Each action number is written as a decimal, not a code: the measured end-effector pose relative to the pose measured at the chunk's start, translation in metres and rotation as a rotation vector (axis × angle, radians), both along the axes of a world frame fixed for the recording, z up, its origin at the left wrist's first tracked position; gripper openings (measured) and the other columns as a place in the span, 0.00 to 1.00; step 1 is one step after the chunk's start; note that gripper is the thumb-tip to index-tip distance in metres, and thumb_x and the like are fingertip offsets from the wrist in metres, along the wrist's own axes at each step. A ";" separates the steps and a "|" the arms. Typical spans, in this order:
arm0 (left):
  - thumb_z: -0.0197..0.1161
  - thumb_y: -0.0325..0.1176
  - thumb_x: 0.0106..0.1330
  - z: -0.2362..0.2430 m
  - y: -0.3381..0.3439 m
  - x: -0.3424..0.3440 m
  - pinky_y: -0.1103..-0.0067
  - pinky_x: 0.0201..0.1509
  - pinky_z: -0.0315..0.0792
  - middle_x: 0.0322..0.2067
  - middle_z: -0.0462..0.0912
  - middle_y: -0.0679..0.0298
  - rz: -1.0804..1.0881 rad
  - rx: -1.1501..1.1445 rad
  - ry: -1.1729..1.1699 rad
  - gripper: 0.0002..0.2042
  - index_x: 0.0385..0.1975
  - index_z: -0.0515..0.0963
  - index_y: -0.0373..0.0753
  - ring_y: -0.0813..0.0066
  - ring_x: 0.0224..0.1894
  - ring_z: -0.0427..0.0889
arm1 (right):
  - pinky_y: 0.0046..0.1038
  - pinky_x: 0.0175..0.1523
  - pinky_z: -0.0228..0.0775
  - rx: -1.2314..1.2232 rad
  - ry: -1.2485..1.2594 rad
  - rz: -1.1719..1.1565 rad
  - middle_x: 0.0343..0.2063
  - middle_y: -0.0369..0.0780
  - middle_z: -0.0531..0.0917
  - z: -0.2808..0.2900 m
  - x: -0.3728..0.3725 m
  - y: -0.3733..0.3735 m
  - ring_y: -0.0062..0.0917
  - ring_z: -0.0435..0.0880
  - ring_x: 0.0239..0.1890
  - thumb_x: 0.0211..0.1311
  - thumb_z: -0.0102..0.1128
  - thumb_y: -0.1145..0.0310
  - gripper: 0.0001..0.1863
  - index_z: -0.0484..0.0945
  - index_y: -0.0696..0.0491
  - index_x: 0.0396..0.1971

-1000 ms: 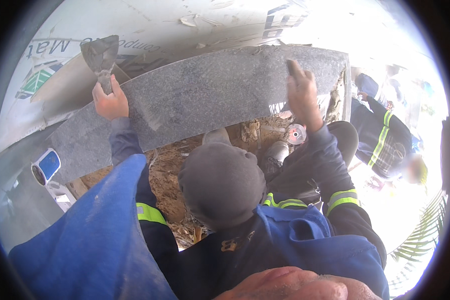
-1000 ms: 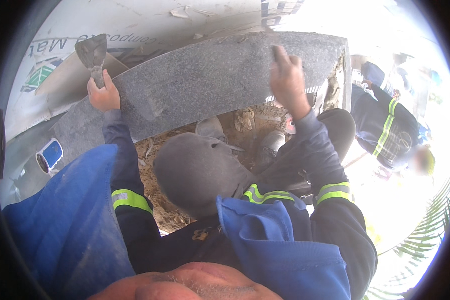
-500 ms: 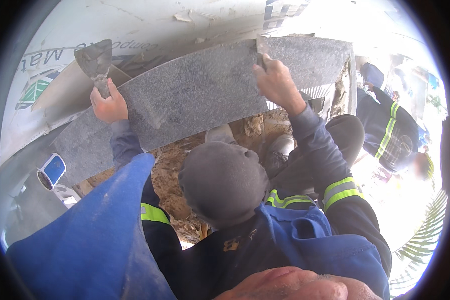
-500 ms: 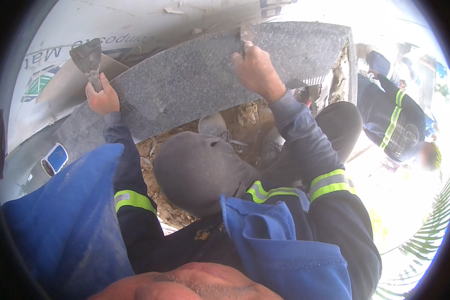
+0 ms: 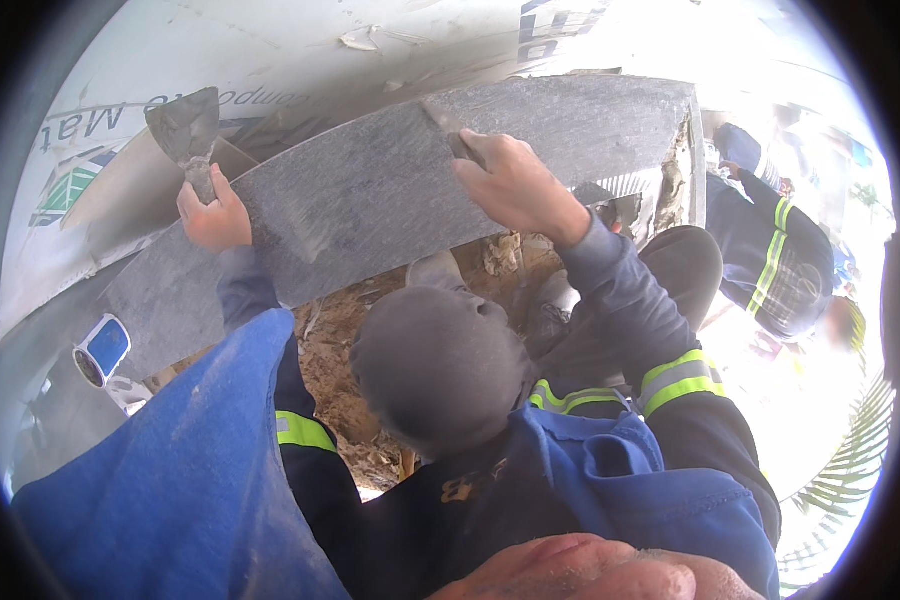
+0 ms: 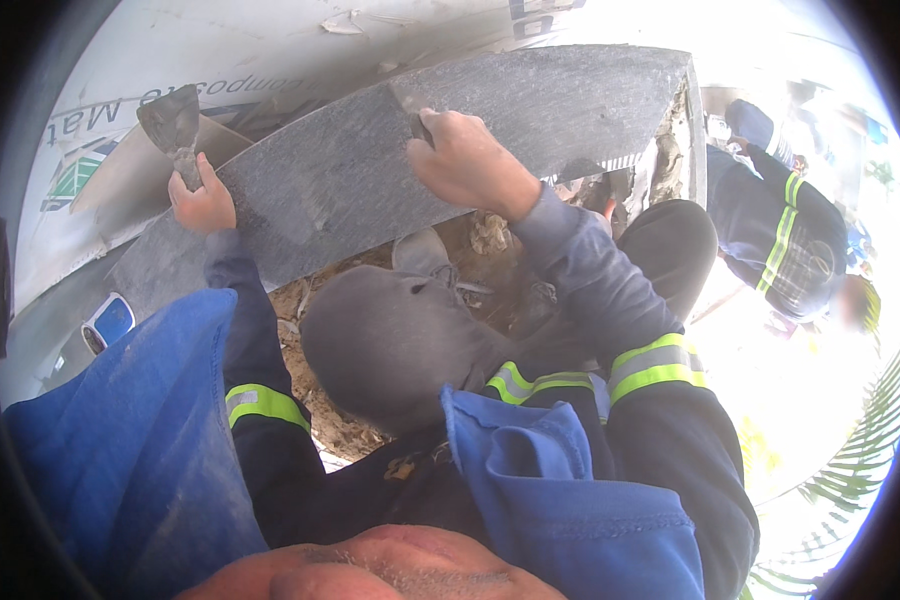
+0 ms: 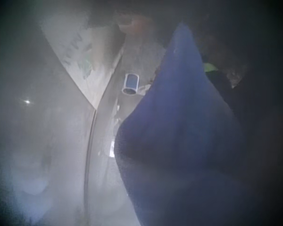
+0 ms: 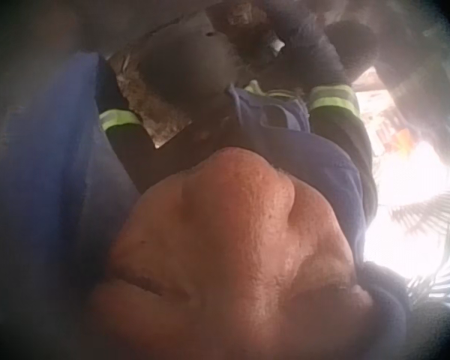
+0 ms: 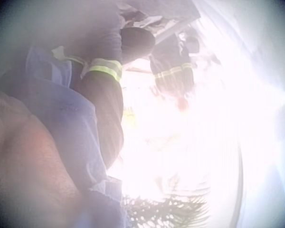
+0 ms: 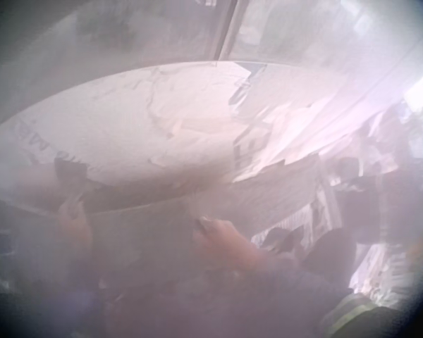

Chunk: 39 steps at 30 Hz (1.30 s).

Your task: The person applies adhesive to a large stone tile using a trowel and places it onto a curved surface, smoothing and adjusting the tile with a smaller tool. Another worker is visible nearby performing similar tasks.

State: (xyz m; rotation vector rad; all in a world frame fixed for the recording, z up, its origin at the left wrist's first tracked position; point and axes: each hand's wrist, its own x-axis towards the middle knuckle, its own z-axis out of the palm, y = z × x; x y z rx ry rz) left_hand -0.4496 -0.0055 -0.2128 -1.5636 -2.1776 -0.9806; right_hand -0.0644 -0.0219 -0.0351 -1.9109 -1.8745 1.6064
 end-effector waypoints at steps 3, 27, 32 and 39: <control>0.74 0.47 0.62 0.005 0.001 0.006 0.61 0.43 0.78 0.38 0.86 0.51 -0.001 -0.003 -0.010 0.23 0.41 0.81 0.30 0.48 0.41 0.85 | 0.42 0.50 0.79 0.344 0.167 -0.082 0.43 0.66 0.83 -0.020 0.031 -0.013 0.52 0.87 0.47 0.69 0.50 0.65 0.29 0.69 0.75 0.61; 0.74 0.49 0.62 0.006 0.002 0.006 0.61 0.43 0.78 0.40 0.86 0.50 0.011 -0.047 0.015 0.24 0.42 0.82 0.31 0.48 0.42 0.85 | 0.33 0.40 0.78 0.249 -0.340 -0.257 0.34 0.53 0.81 -0.053 0.091 -0.018 0.29 0.82 0.38 0.71 0.51 0.67 0.28 0.68 0.70 0.65; 0.74 0.48 0.62 0.001 0.004 0.005 0.61 0.43 0.78 0.41 0.86 0.50 0.019 -0.047 0.021 0.23 0.42 0.81 0.31 0.48 0.43 0.85 | 0.38 0.41 0.78 0.538 -0.186 -0.010 0.34 0.57 0.81 -0.053 0.070 -0.043 0.42 0.84 0.37 0.70 0.51 0.67 0.32 0.64 0.74 0.66; 0.75 0.47 0.62 0.012 0.001 0.006 0.61 0.42 0.78 0.38 0.86 0.51 0.017 -0.061 0.067 0.22 0.42 0.82 0.31 0.48 0.42 0.85 | 0.33 0.34 0.77 0.321 -0.232 -0.096 0.27 0.47 0.81 -0.034 0.069 -0.011 0.30 0.81 0.26 0.71 0.50 0.69 0.30 0.65 0.72 0.67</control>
